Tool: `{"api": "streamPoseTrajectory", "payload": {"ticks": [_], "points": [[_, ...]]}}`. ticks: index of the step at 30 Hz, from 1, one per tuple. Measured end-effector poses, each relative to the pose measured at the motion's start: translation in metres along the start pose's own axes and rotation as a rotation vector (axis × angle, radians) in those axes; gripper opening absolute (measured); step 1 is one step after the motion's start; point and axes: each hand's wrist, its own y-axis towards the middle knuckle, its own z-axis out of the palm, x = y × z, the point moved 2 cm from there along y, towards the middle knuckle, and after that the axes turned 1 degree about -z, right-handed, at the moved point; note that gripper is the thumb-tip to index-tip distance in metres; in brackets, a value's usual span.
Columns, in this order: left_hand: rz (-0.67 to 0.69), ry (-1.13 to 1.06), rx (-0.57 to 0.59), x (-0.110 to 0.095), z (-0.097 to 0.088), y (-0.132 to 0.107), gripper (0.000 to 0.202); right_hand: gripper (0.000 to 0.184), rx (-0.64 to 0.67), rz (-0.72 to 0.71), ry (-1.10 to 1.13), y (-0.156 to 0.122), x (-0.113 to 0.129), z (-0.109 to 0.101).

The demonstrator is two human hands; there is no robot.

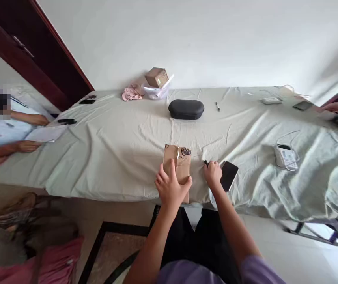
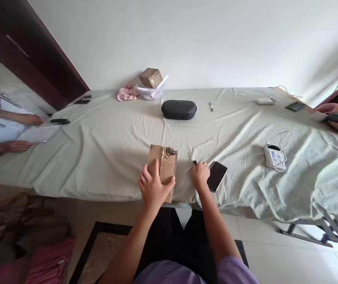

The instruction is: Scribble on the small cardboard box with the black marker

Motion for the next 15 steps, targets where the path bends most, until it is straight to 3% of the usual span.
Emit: {"api": "streamPoseTrajectory", "payload": {"ticks": [9,15], "points": [[0.016,0.000,-0.020,-0.001,0.002,0.002,0.090,0.028,-0.092,0.014,0.128,-0.016,-0.006,0.006],[0.027,0.001,-0.029,0.000,0.002,0.002,0.089,0.021,-0.282,-0.064,0.398,-0.004,-0.018,-0.007]]}}
